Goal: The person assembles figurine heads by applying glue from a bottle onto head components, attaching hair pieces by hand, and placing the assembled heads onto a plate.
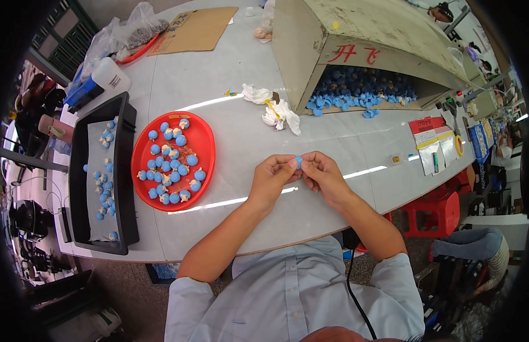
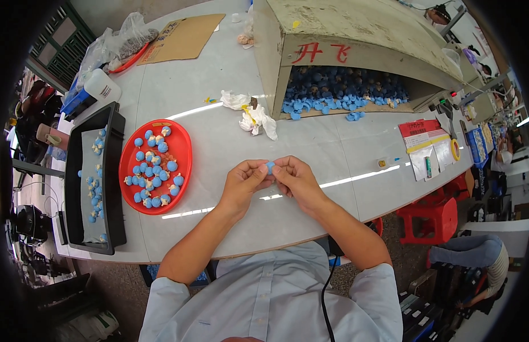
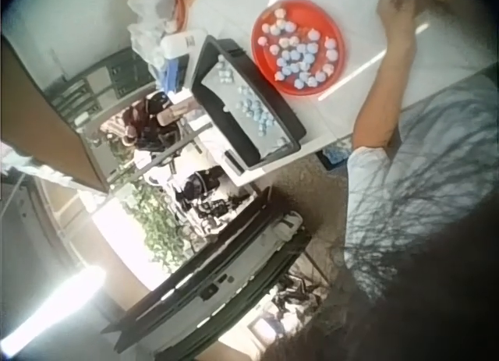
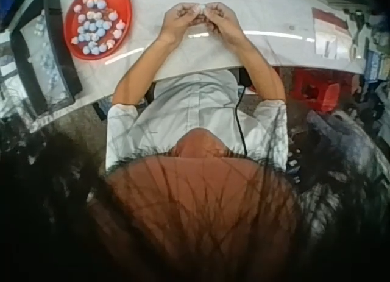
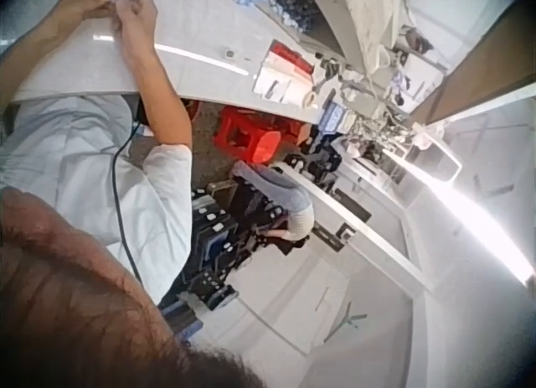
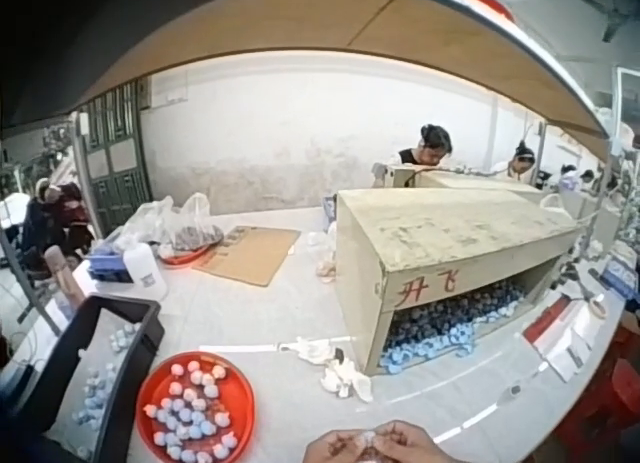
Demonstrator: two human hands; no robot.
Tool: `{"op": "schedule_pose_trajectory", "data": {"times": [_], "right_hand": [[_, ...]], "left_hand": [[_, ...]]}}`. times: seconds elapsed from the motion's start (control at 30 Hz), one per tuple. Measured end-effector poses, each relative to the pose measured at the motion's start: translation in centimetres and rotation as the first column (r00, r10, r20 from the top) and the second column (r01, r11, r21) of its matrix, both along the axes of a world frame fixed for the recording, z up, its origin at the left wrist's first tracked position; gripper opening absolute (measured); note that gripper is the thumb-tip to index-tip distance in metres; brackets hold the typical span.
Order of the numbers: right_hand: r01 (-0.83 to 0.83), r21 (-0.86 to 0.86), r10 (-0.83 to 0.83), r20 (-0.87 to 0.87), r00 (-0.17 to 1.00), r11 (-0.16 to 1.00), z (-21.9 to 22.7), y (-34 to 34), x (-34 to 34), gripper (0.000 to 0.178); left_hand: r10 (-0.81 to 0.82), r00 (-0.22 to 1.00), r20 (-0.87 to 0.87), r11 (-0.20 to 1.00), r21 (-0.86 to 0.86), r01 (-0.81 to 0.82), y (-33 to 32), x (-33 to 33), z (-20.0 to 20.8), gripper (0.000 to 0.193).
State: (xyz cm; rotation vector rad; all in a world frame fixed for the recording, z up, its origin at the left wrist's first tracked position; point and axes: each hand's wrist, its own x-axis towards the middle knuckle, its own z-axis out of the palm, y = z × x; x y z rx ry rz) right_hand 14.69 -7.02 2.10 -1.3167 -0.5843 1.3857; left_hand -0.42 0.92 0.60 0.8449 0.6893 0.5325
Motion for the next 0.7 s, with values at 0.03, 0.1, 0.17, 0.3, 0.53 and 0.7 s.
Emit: {"op": "schedule_pose_trajectory", "data": {"times": [0.03, 0.1, 0.17, 0.3, 0.53, 0.7], "right_hand": [[-0.018, 0.011, 0.019, -0.012, 1.000, 1.000, 0.0, 0.0, 0.3, 0.022], [-0.021, 0.036, 0.022, -0.022, 1.000, 0.999, 0.1, 0.1, 0.6, 0.022], [-0.025, 0.056, 0.026, -0.032, 0.999, 0.998, 0.2, 0.0, 1.0, 0.022], [-0.060, 0.024, 0.060, 0.008, 0.998, 0.998, 0.2, -0.1, 1.8, 0.018], [-0.180, -0.066, 0.184, 0.075, 0.980, 0.981, 0.9, 0.0, 2.3, 0.016], [-0.203, -0.121, 0.209, 0.040, 0.977, 0.972, 1.0, 0.4, 2.4, 0.015]], "left_hand": [[-0.005, 1.000, 0.000, 1.000, 0.006, 0.005, 0.1, 0.0, -0.1, 0.024], [-0.028, 0.999, 0.034, 0.996, -0.088, 0.031, 0.7, -0.3, -0.4, 0.024], [-0.066, 0.998, 0.007, 0.996, -0.062, 0.066, 0.9, -0.4, -0.7, 0.024], [-0.132, 0.991, -0.033, 0.990, -0.048, 0.130, 1.0, -0.4, -0.1, 0.024], [-0.174, 0.983, -0.064, 0.984, -0.058, 0.171, 1.1, -0.4, 0.1, 0.016], [-0.164, 0.984, -0.073, 0.983, -0.094, 0.157, 1.1, -0.5, 0.5, 0.013]]}}
